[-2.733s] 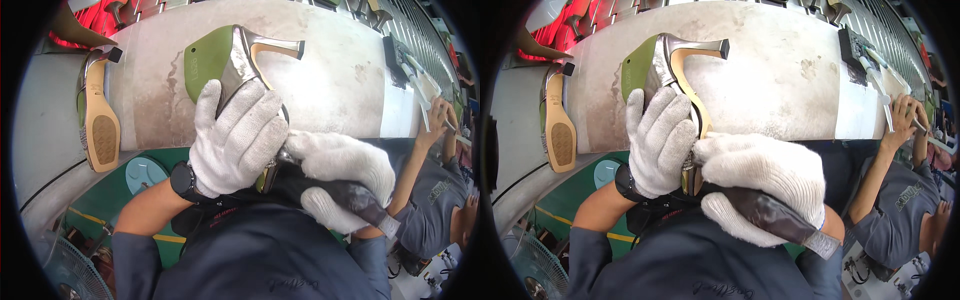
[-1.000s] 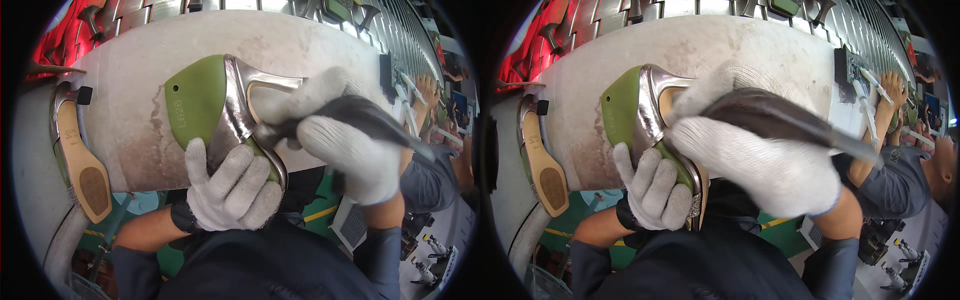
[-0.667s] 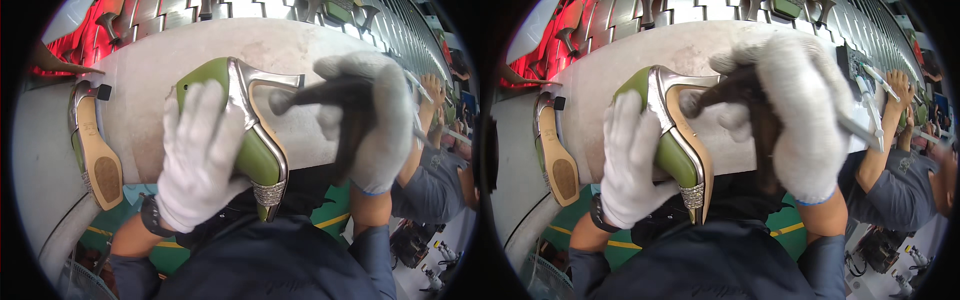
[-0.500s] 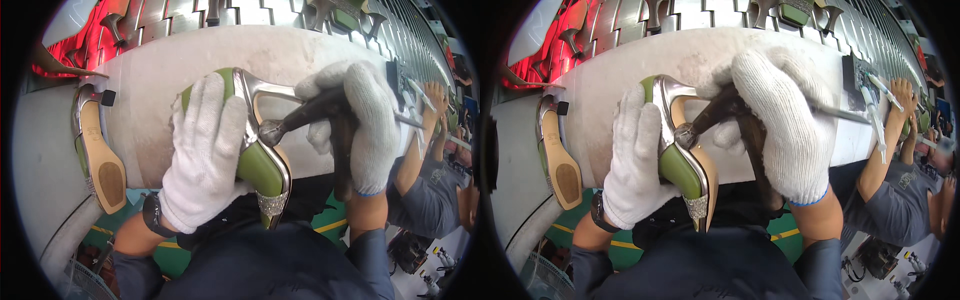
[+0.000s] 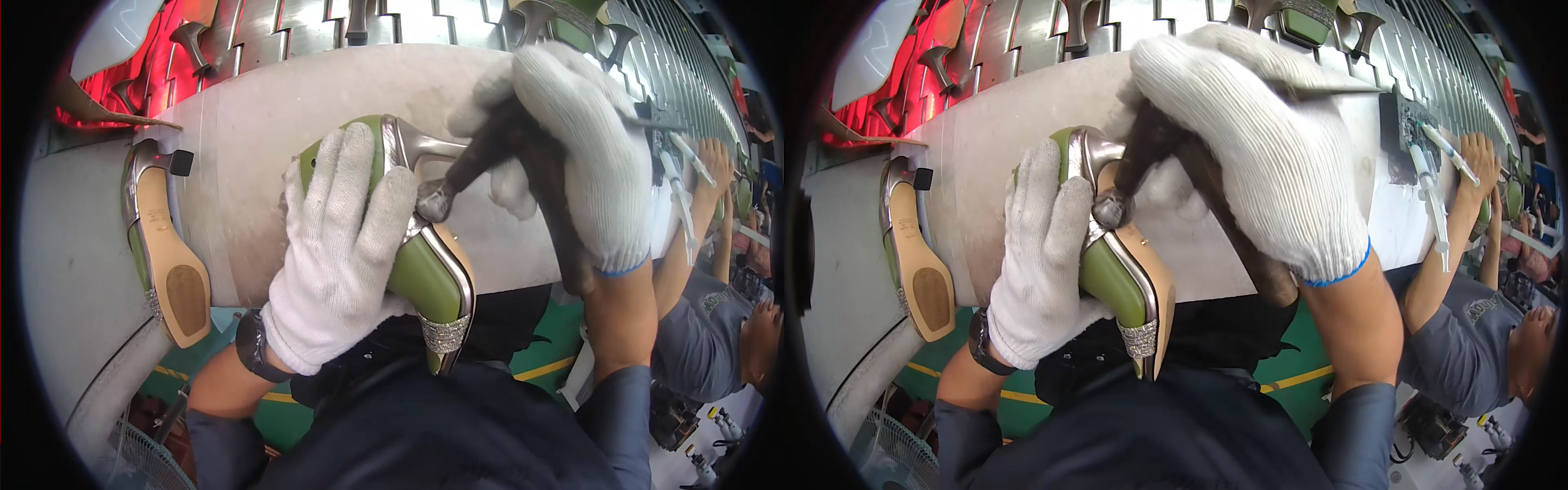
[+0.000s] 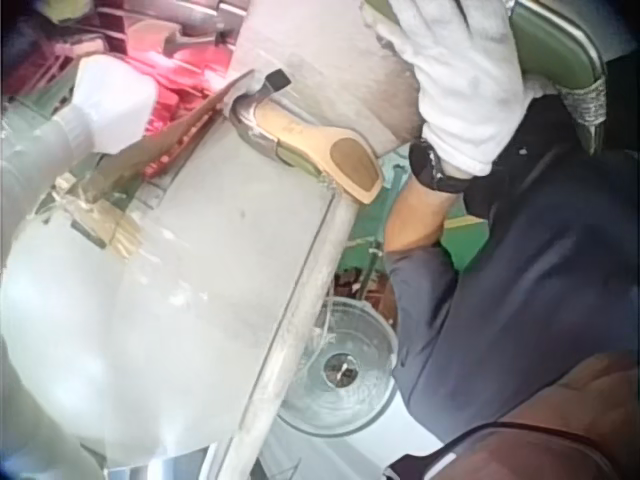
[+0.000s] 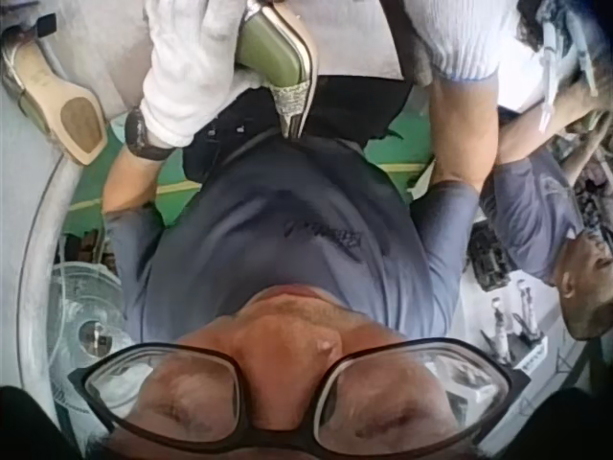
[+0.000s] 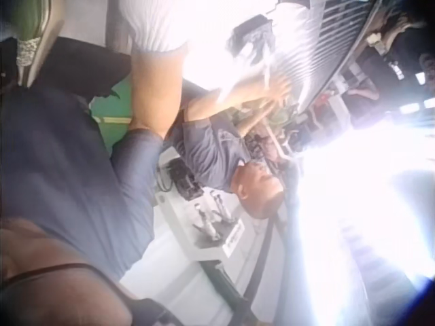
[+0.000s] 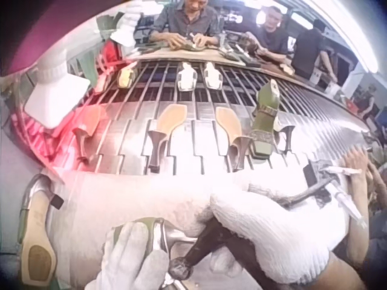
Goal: The person assembles high-heeled shoes on shoe lasts by pressing soles and heels into place by hand, applying adhesive using a syringe, and tapping the edges with a hammer.
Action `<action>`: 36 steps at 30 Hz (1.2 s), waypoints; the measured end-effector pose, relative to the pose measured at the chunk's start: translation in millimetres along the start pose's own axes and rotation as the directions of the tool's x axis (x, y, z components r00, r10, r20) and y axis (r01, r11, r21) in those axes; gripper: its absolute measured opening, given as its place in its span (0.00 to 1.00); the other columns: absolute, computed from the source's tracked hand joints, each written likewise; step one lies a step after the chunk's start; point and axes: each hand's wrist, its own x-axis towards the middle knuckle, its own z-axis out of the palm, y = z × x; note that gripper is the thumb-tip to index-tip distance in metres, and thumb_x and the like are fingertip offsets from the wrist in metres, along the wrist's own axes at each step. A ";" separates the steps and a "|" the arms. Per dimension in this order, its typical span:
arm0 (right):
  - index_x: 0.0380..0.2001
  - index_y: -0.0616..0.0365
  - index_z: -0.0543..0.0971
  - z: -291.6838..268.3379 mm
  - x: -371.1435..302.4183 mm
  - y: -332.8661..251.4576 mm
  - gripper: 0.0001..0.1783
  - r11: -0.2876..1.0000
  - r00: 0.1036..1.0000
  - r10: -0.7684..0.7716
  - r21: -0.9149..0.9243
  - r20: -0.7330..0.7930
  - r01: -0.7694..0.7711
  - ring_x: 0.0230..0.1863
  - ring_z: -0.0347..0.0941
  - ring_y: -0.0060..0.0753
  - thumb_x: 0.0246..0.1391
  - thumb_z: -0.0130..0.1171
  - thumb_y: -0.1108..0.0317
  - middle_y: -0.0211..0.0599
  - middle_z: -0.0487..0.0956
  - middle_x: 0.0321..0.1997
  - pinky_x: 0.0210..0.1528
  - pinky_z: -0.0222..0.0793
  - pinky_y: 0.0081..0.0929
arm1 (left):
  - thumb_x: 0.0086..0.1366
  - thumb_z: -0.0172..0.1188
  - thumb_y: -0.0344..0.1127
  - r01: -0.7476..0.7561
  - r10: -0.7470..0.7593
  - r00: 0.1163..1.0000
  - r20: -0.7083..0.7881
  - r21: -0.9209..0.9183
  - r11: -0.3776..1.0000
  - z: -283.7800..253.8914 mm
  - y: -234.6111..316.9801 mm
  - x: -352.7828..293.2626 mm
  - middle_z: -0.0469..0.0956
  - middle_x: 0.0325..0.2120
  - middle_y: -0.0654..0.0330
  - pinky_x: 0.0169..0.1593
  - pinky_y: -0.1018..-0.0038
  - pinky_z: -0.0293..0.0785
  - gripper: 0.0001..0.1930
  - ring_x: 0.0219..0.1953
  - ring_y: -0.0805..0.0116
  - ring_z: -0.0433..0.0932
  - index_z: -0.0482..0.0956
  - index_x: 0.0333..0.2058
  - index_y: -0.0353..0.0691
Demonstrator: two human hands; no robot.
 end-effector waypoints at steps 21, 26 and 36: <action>0.47 0.67 0.82 -3.0 -38.2 9.3 0.20 0.996 0.992 0.084 0.050 -0.094 -0.080 0.27 0.85 0.32 0.79 0.56 0.57 0.49 0.88 0.43 0.24 0.70 0.18 | 0.39 0.89 0.44 0.005 -0.019 0.998 0.068 0.197 0.980 -13.1 22.2 19.2 0.69 0.72 0.40 0.69 0.30 0.63 0.60 0.74 0.36 0.69 0.70 0.72 0.39; 0.46 0.67 0.82 -2.2 -120.4 -0.7 0.16 0.992 0.933 0.071 -0.074 -0.353 -0.104 0.31 0.85 0.31 0.79 0.55 0.62 0.49 0.89 0.43 0.32 0.76 0.21 | 0.45 0.83 0.34 -0.396 0.389 0.915 0.112 0.047 0.917 -4.1 26.1 48.5 0.85 0.51 0.55 0.76 0.30 0.58 0.35 0.64 0.51 0.83 0.82 0.55 0.43; 0.53 0.69 0.79 26.9 -155.3 -8.0 0.18 0.984 0.895 -0.126 0.063 -0.428 0.168 0.25 0.80 0.31 0.80 0.52 0.62 0.52 0.87 0.42 0.27 0.76 0.23 | 0.42 0.86 0.37 -0.390 0.384 0.918 0.095 0.048 0.920 -5.4 24.9 39.3 0.85 0.45 0.59 0.78 0.34 0.58 0.37 0.56 0.53 0.85 0.82 0.54 0.43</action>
